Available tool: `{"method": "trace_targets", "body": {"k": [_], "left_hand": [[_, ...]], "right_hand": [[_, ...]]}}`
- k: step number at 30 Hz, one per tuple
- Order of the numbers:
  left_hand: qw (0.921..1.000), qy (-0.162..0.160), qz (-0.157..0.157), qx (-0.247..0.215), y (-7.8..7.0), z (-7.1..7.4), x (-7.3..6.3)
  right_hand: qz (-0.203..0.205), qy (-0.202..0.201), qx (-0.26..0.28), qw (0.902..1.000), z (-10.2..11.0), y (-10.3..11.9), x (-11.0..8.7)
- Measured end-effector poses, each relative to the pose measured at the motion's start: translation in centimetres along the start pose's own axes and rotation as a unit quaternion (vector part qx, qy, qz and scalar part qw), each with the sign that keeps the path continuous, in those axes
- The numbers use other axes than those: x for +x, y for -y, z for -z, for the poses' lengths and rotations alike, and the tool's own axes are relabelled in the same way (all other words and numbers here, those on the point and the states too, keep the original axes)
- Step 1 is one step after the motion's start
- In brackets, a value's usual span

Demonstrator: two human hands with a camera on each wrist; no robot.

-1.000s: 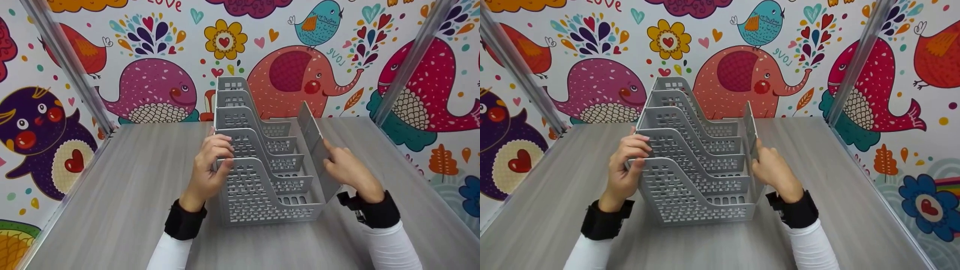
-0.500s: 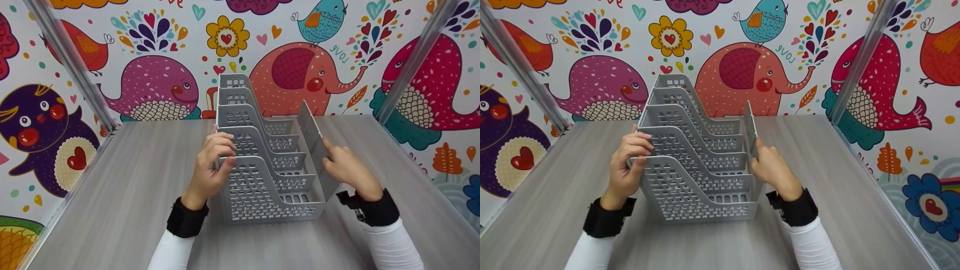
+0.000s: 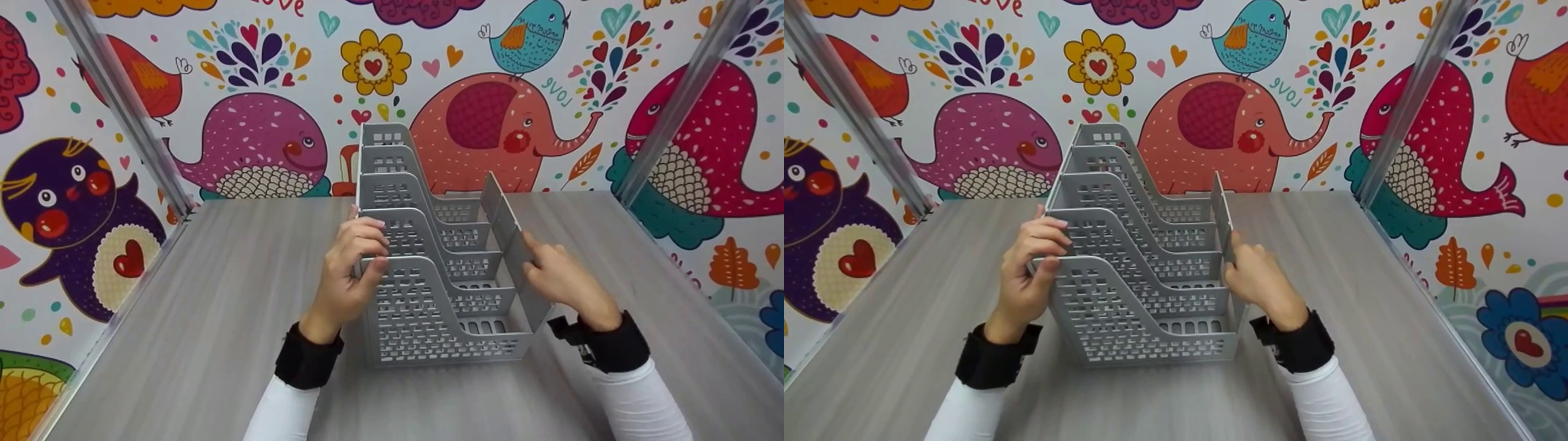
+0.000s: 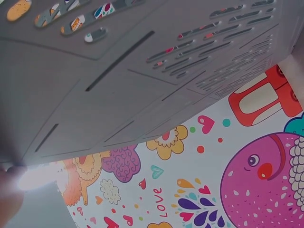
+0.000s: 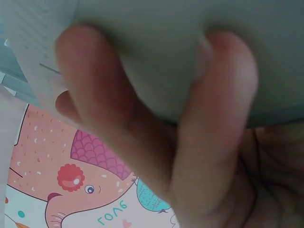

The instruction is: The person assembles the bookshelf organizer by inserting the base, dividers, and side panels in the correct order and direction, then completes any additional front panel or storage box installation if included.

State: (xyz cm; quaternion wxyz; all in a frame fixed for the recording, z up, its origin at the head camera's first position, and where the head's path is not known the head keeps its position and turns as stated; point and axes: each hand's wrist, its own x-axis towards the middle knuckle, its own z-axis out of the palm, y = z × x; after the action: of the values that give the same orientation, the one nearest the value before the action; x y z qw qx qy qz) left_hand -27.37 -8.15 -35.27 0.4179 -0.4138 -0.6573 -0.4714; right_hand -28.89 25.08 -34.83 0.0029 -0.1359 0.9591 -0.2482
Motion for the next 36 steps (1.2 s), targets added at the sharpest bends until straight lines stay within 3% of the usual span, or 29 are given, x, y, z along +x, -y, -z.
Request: {"method": "trace_targets", "body": {"k": [9, 28, 36], "left_hand": [[1.0, -0.002, 0.002, -0.009, 0.0, -0.1, 0.0], [0.9999, 0.0, 0.006, -0.012, 0.1, -0.1, 0.1], [0.9999, 0.003, 0.011, -0.007, 0.0, 0.1, -0.1]], "right_hand": [[0.032, -0.019, -0.014, 0.9992, 0.0, 0.0, 0.2], [0.024, 0.02, 0.015, 0.9994, 0.7, -0.7, 0.6], [-0.013, 0.086, 0.07, 0.9937, 0.6, -1.5, 1.2]]}}
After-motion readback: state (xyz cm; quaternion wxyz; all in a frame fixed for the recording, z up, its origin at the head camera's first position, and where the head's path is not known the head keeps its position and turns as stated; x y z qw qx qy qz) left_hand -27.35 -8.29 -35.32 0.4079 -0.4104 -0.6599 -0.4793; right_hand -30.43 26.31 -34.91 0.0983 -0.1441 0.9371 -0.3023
